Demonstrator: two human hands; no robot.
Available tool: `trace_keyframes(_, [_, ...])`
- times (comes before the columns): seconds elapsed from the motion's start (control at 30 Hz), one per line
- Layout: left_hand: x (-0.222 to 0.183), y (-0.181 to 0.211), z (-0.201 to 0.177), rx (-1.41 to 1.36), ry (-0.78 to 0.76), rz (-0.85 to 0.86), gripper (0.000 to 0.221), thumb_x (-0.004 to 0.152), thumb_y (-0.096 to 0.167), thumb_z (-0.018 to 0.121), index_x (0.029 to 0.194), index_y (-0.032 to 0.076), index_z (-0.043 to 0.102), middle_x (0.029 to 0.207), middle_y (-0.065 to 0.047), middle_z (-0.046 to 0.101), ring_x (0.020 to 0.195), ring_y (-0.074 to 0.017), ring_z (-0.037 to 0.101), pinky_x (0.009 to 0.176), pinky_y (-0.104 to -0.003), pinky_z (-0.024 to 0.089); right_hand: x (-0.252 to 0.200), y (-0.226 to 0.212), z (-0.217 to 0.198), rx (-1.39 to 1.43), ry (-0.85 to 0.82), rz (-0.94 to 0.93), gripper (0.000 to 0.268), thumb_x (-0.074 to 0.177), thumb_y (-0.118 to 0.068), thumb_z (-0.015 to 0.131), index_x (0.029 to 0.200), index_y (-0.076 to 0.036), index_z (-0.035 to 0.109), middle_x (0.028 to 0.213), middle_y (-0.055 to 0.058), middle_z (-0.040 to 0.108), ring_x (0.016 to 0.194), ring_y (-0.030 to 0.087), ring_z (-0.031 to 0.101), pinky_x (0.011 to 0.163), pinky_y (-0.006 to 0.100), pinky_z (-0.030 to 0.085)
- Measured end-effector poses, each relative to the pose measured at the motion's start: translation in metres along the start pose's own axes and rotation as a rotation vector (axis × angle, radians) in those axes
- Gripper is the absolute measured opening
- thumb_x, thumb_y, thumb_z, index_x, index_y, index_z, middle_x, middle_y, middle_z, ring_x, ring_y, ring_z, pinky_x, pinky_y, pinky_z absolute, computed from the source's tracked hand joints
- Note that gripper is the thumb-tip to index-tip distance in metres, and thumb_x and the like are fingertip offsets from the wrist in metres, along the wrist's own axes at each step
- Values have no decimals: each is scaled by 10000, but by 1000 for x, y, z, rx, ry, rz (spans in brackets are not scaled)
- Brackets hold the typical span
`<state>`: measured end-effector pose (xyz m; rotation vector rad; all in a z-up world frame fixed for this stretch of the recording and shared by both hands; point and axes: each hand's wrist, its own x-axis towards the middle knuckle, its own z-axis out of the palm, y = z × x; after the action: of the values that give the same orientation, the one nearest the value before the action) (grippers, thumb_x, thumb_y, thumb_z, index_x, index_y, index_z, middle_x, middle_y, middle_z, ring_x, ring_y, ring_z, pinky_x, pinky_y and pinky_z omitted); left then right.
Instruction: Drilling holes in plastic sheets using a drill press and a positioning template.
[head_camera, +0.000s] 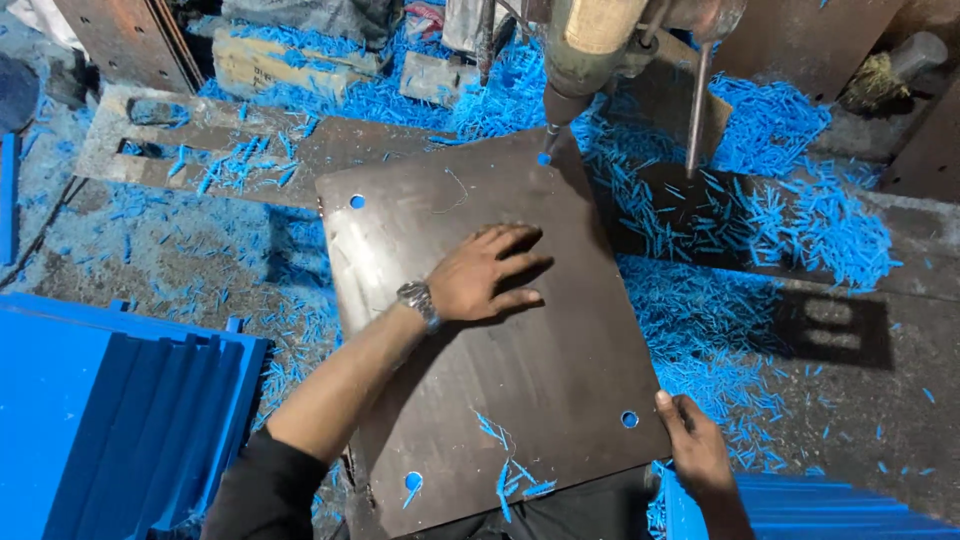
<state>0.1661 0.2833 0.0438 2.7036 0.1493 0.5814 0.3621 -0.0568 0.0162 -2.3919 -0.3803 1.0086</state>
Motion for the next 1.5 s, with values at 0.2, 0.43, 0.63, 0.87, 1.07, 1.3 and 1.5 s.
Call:
trace_keyframes(0.2, [-19,-137,12,560,388,-679,739,1017,632,495,1379,1,630,1443,-317,480,1313,-508,436,1144,-576,293,7,9,3,53,25,-84,503,1027,-427,523,955,46,676,825,174,667,749,254,567,714,387,465])
trace_keyframes(0.43, [38,-125,28,412,221,-512,901,920,769,504,1411,14,528,1377,-229,510,1183,-406,504,996,-521,414,9,9,5,61,11,-22,545,1012,-466,519,1075,45,698,911,181,690,812,263,594,765,387,465])
trace_keyframes(0.63, [67,-120,37,375,188,-561,1107,755,915,613,1343,-19,532,1290,-217,491,1128,-397,453,969,-532,325,11,14,0,97,-29,-13,515,1040,-401,530,1014,90,683,901,207,700,782,260,592,722,400,482])
trace_keyframes(0.87, [74,-109,30,365,187,-554,995,800,908,538,1222,8,557,1201,-185,478,1089,-368,446,938,-525,331,10,-6,-18,-187,9,-27,458,1001,-432,575,1097,-5,708,884,146,727,764,235,634,712,371,522])
trace_keyframes(1.07, [72,-109,29,337,185,-546,988,800,898,560,1237,12,567,1208,-170,503,1089,-358,473,942,-528,340,10,-70,-74,-199,325,-395,337,984,-303,713,1165,-18,717,994,131,720,840,242,650,733,393,516])
trace_keyframes(1.3, [72,-114,28,314,149,-576,1041,771,917,582,1292,16,562,1291,-169,523,1157,-364,475,983,-539,334,62,-162,-169,-302,723,-1029,435,1577,-211,535,1374,123,726,995,159,620,769,268,564,615,367,410])
trace_keyframes(1.5, [69,-107,18,275,90,-612,1000,760,969,523,1330,148,484,1196,-47,479,1182,-258,445,1010,-487,310,74,-191,-171,-474,813,-1117,343,1531,-162,510,1446,113,698,1084,163,657,854,256,614,714,344,464])
